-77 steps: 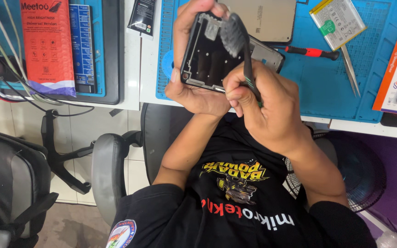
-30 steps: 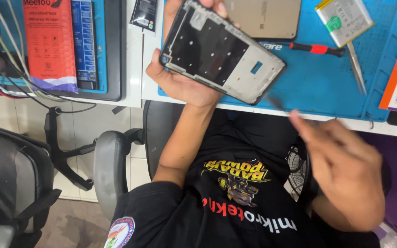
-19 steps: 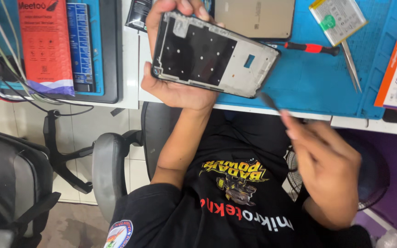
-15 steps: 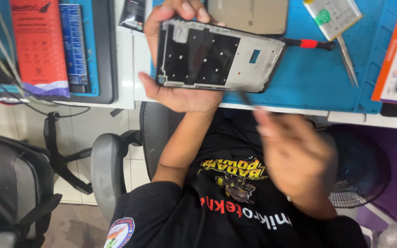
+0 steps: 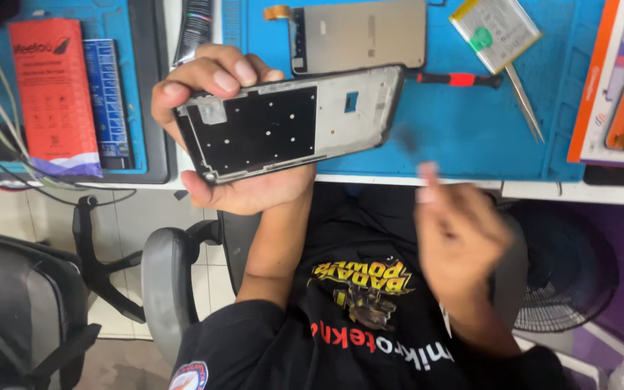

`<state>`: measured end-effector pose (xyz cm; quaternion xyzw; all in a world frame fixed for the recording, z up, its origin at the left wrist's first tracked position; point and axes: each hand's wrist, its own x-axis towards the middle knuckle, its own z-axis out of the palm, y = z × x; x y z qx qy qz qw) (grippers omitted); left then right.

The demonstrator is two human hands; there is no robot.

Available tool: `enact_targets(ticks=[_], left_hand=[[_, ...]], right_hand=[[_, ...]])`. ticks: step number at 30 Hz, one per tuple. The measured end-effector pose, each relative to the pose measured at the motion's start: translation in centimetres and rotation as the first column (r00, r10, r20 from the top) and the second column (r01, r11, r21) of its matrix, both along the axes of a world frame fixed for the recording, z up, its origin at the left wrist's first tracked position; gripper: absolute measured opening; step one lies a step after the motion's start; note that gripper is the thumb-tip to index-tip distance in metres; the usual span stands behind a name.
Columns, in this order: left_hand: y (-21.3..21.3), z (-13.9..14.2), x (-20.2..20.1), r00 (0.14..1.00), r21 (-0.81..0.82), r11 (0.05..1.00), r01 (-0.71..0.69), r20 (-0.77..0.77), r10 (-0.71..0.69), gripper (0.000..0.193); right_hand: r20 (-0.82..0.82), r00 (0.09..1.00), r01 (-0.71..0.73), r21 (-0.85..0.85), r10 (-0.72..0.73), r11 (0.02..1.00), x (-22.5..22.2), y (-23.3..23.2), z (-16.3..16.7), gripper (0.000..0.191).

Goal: The person holds a disassembled phone frame and cleans its inner surface with a brush, then wipes it with a tissue. They cut a piece of white tape with scissors, stick the tape piece onto the frame, and finally squeeze adhesive from a tube onto a tissue.

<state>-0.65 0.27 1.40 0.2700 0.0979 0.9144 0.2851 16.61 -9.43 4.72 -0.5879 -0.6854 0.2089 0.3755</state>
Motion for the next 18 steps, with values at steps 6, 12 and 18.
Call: enact_targets(ticks=[6,12,18], left_hand=[[0.0,0.1,0.4,1.0,-0.021,0.999,0.026,-0.002,-0.026,0.054],[0.0,0.5,1.0,1.0,-0.042,0.999,-0.013,-0.012,0.012,0.054],[0.3,1.0,1.4,0.998,-0.075,0.996,-0.057,-0.018,0.056,0.056]], right_hand=[[-0.163,0.957,-0.235,0.057,0.242,0.97,0.4,-1.6,-2.2,0.032],[-0.007,0.976,-0.203,0.342,0.219,0.918,-0.3,-0.8,-3.5,0.024],[-0.028,0.997,0.067,0.104,-0.065,0.992,-0.7,0.5,-2.7,0.03]])
